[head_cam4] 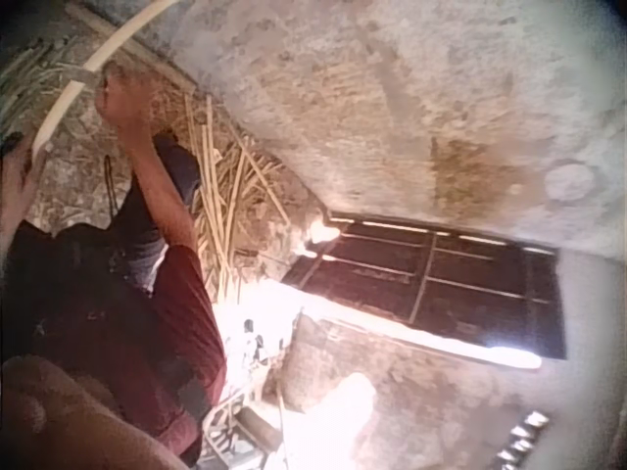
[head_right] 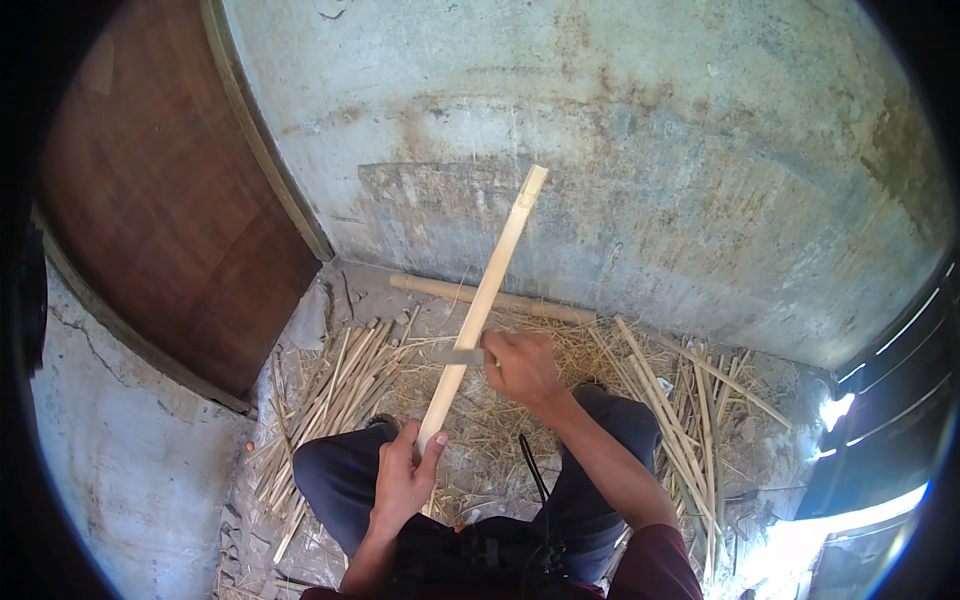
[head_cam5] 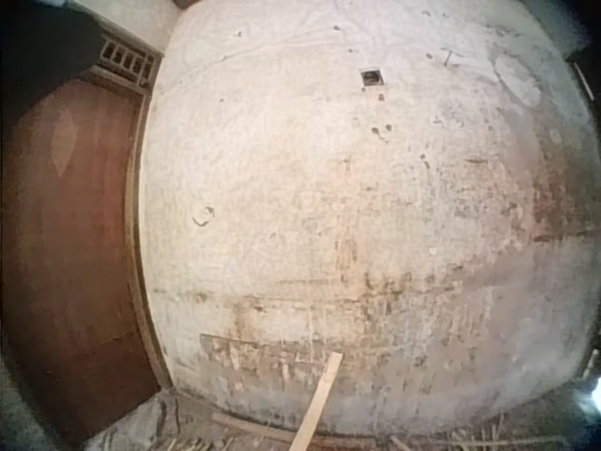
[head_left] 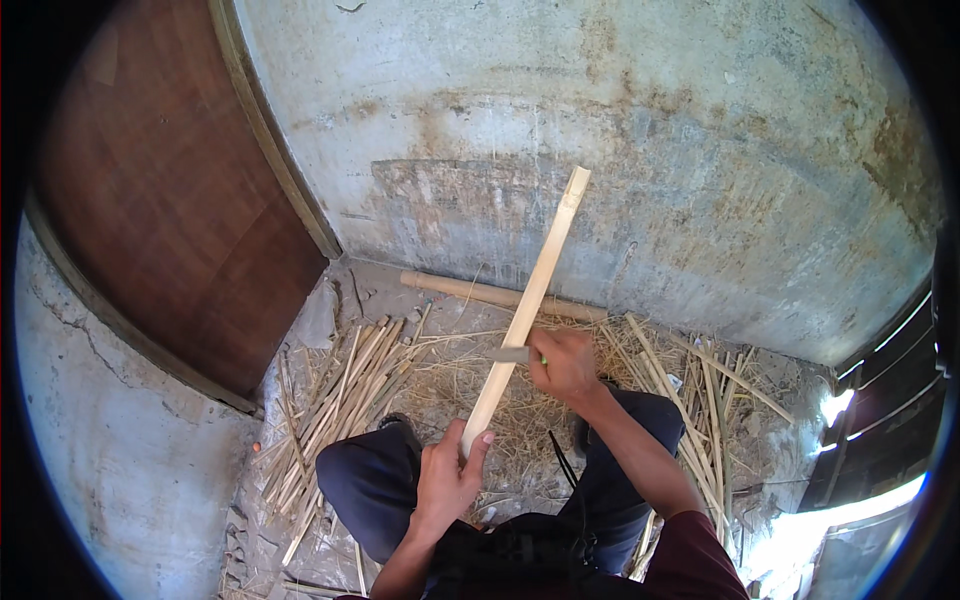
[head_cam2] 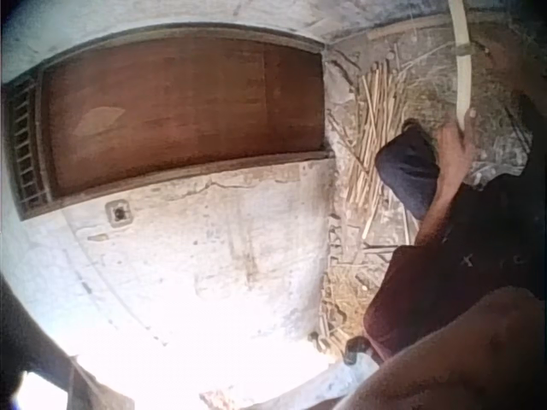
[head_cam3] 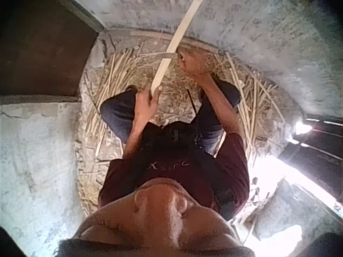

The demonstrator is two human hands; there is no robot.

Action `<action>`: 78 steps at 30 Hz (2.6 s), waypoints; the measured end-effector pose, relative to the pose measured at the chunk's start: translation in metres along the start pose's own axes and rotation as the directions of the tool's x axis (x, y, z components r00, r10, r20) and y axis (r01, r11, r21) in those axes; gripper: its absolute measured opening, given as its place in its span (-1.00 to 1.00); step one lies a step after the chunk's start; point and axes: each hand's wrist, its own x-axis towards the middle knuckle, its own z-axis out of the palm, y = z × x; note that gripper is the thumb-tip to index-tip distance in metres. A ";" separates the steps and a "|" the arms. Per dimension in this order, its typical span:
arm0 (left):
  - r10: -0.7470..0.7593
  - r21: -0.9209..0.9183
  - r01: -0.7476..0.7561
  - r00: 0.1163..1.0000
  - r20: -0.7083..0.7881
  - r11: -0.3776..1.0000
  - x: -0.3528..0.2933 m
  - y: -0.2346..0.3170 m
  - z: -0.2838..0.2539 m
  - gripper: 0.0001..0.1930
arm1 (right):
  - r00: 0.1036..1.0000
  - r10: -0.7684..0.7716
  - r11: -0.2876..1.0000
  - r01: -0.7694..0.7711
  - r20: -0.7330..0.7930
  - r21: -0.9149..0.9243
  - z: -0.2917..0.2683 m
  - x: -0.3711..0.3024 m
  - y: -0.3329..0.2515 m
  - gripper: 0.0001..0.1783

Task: The person shaves a thin strip of bamboo using a knife, holding the strip against a larger bamboo piece for support.

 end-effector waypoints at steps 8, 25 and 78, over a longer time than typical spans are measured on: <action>-0.037 -0.083 0.042 0.997 0.064 0.996 -0.004 -0.002 0.000 -0.71 | 0.998 0.024 1.000 -0.025 -0.057 -0.014 0.000 0.005 0.010 -0.91; 0.049 0.056 -0.047 0.998 -0.027 0.997 -0.015 -0.010 0.006 -0.72 | 0.993 0.065 0.996 -0.071 -0.100 -0.058 -0.002 0.006 0.022 -0.94; -0.078 0.186 0.042 0.979 0.188 0.982 -0.024 -0.049 -0.004 -0.66 | 0.633 0.709 0.122 -0.544 0.311 0.830 -0.036 0.037 0.079 -0.63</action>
